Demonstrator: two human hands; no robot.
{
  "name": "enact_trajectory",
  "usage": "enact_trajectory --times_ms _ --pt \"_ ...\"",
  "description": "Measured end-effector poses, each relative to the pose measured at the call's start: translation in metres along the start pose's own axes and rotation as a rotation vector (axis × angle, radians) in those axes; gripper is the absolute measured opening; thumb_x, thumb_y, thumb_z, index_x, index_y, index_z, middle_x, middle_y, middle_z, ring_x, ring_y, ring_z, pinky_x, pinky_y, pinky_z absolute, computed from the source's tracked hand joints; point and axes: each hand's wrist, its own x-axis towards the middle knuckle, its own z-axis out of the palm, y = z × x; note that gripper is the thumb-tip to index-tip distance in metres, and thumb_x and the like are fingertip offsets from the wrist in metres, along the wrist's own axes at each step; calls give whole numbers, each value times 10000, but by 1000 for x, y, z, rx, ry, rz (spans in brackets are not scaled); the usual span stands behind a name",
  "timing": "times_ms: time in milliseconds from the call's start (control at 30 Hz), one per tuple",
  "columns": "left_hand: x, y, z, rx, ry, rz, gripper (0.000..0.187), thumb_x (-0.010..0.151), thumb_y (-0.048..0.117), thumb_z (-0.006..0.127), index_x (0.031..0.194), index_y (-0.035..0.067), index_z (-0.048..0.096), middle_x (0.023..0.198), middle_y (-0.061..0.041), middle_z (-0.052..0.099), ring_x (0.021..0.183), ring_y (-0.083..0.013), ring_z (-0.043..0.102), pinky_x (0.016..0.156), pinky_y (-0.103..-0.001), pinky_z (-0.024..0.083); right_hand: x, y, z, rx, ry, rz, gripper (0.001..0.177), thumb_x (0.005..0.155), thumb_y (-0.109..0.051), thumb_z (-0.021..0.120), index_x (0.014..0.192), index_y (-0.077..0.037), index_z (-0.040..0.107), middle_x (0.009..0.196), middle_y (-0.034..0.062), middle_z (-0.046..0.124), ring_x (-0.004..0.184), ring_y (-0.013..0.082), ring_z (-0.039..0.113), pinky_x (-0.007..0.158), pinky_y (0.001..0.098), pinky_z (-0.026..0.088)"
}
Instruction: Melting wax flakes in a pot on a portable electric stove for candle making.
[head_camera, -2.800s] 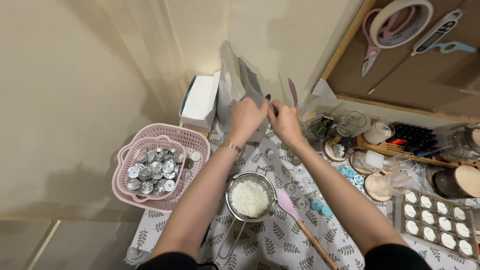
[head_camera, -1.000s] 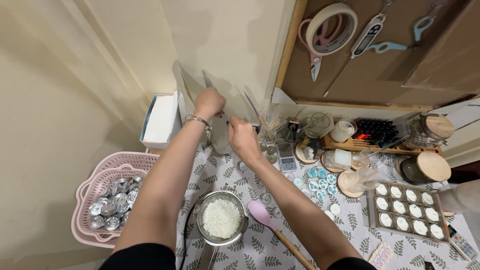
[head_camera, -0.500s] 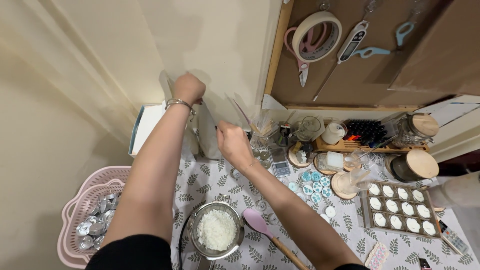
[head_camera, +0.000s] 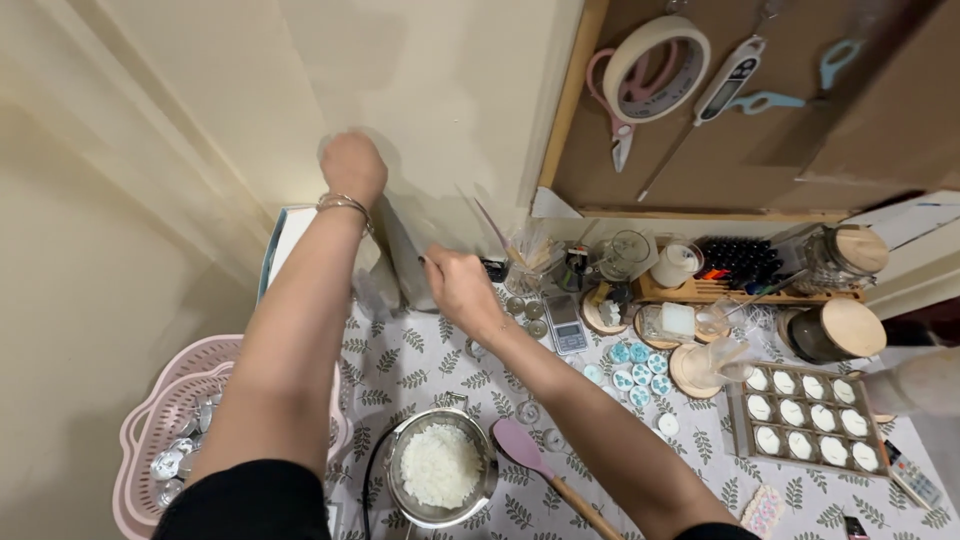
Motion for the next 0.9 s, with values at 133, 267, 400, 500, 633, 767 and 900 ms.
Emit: enact_trajectory --times_ms 133,267,400,500,633,767,900 --pt "2 -13 -11 51 -9 24 119 820 38 657 863 21 767 922 -216 732 918 -382 717 782 -454 590 4 7 8 -28 -232 352 202 1016 -168 520 963 -29 656 750 218 685 612 358 719 619 432 586" --pt "-22 10 -71 -121 217 216 143 869 166 720 852 31 763 887 -222 725 844 -415 700 741 -474 572 14 5 7 26 -139 204 236 1007 -167 568 940 37 668 683 235 697 621 333 721 625 436 566" --pt "-100 48 -171 -365 351 267 207 1008 202 659 889 73 769 799 -177 727 751 -406 687 670 -483 537 20 -2 8 213 -160 339 266 1013 -167 493 978 49 644 704 204 721 608 271 777 598 386 604" --pt "-170 36 -192 -501 393 303 158 1028 214 662 966 127 779 803 -105 743 727 -326 711 638 -426 534 16 -4 0 179 -217 424 279 1020 -185 485 1004 38 653 763 200 739 678 281 792 650 395 619" --pt "-296 20 -235 -598 195 33 211 1004 225 659 1186 136 718 749 -99 713 601 -223 679 573 -358 493 -27 -6 -56 -93 -78 -48 310 958 -149 612 1188 56 648 945 229 744 827 368 732 733 448 575" --pt "-429 -25 -211 -802 138 -315 319 983 82 628 1300 50 653 877 -88 745 787 -87 682 670 -239 515 -141 13 -111 -162 -341 454 272 959 -229 578 1127 -46 688 922 146 761 778 262 747 717 405 597" --pt "-553 -93 -143 -844 268 -681 334 1038 66 533 1355 -28 585 971 -131 724 710 -146 652 567 -254 503 -348 142 -78 -420 -716 657 272 943 -214 556 930 -13 739 867 208 727 775 347 741 724 471 596"
